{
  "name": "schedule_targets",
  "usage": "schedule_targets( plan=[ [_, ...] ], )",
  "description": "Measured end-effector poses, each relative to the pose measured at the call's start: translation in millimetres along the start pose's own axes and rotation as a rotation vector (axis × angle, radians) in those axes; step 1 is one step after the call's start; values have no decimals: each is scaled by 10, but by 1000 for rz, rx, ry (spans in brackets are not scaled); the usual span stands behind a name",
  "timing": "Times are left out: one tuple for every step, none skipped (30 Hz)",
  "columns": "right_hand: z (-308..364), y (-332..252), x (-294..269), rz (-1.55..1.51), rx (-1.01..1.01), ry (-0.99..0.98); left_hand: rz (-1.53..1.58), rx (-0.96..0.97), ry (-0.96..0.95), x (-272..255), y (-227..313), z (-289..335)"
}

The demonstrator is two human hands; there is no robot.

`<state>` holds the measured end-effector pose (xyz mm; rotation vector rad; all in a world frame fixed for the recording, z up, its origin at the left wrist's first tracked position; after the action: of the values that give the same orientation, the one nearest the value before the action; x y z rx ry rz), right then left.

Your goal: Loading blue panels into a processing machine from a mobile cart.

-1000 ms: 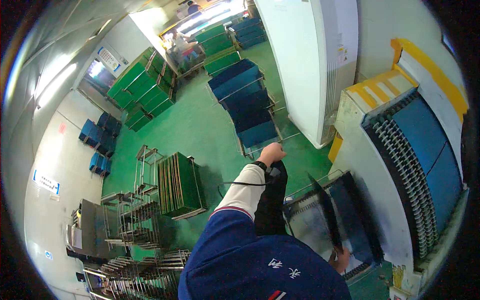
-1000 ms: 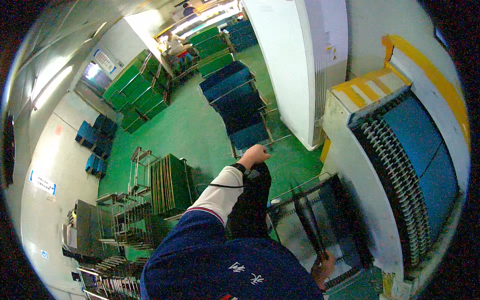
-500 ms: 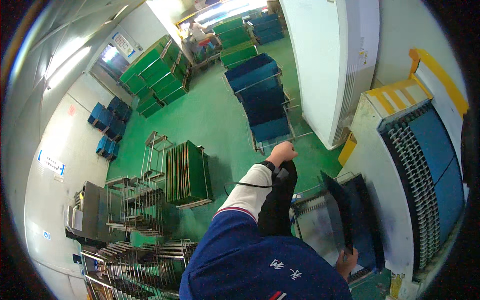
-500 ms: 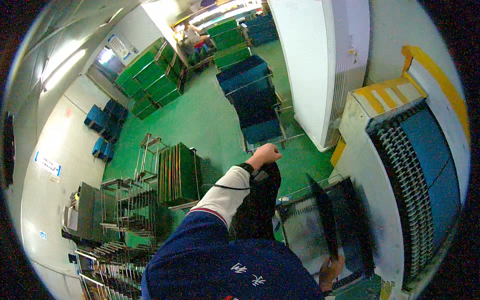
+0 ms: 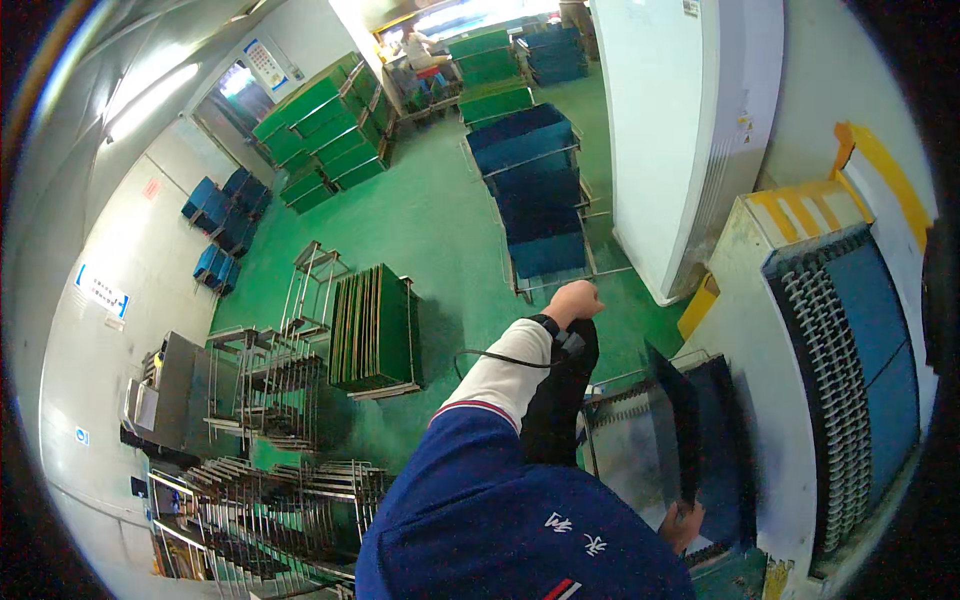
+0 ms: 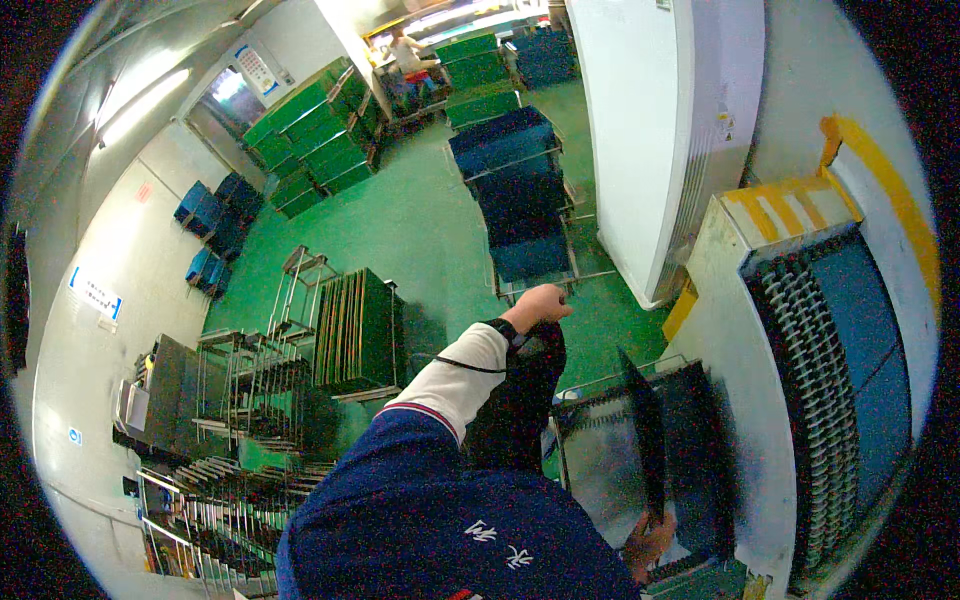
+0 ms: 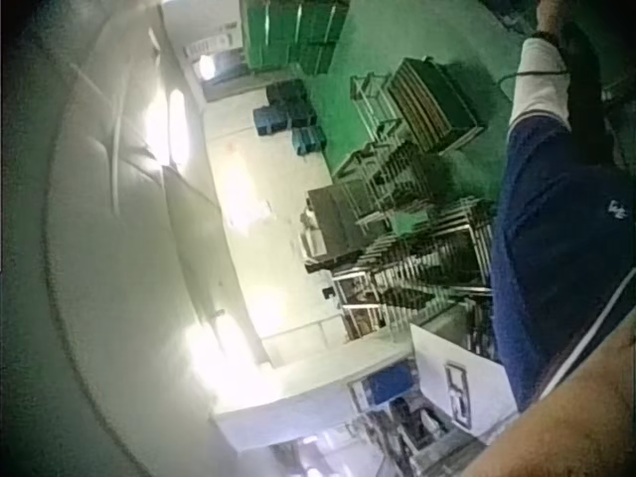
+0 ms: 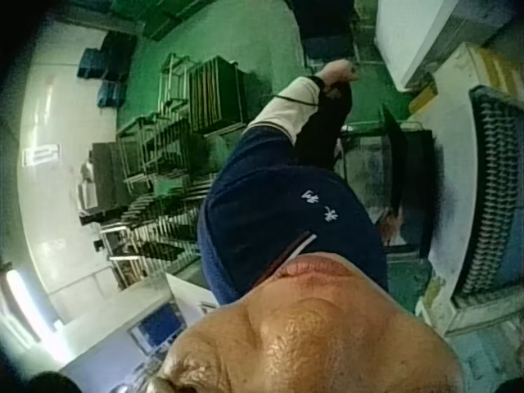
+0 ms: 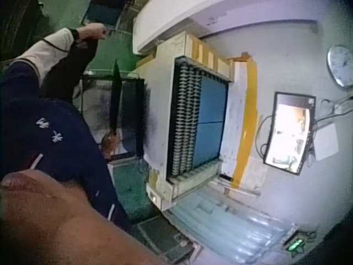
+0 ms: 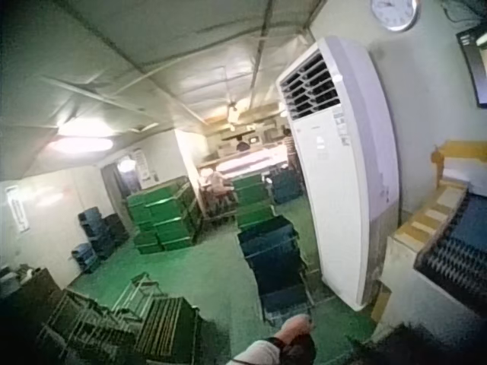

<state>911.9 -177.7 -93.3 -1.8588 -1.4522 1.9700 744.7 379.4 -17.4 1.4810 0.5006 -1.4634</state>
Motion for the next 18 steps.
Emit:
schedule_targets(
  plan=[
    [2, 12, 5, 24, -26, -4, 15, -5, -5, -10, -11, 9],
    [-9, 18, 13, 48, -51, -7, 29, -10, -10, -22, -20, 18],
    [-31, 2, 29, 48, -21, -44, 36, -29, -17, -36, -114, 77],
    [-63, -41, -3, 51, 13, -76, 30, -16, 8, -38, -182, 93],
    [-65, -50, 8, 54, 47, -110, 23, -4, 33, -36, -251, 106],
    [-51, -2, 36, 71, 5, -84, 20, 12, 63, -62, -287, 116],
    [-38, 52, 54, 91, -35, -52, 37, -17, 57, -86, -295, 134],
    [-13, 165, 91, 103, -5, -45, 53, -47, 51, -109, -302, 155],
    [-39, 155, 81, 114, 20, -40, 73, -80, 50, -132, -326, 173],
    [-32, 208, 76, 117, 115, -60, 78, -90, 63, -150, -341, 198],
    [-32, 253, 78, 120, 211, -81, 82, -100, 76, -162, -354, 235],
    [-63, 287, 95, 22, 224, -103, 94, -110, 90, -165, -353, 262],
    [-72, 347, 123, -75, 236, -127, 84, -100, 101, -183, -336, 267],
    [-89, 364, 110, -105, 152, -74, 72, -90, 112, -206, -317, 262],
    [-92, 365, 60, -127, 69, -19, 63, -75, 118, -194, -273, 250],
    [-52, 322, 30, -85, -113, 103, 61, -77, 122, -176, -283, 245],
    [1, 293, -19, -45, -295, 226, 60, -77, 126, -162, -283, 227],
    [-8, 297, -7, -16, -333, 208, 55, -71, 124, -148, -247, 208]
  ],
)
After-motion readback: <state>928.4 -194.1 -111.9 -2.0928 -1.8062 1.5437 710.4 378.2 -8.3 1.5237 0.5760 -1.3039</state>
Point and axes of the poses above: each hand's wrist, its own z-axis away from the middle knuckle, its own x-axis out of the palm, y = z × x, the point moved 9 cm from there along -z, towards the middle knuckle, and after that the axes turned 6 degrees about y, right-handed, at the moved point
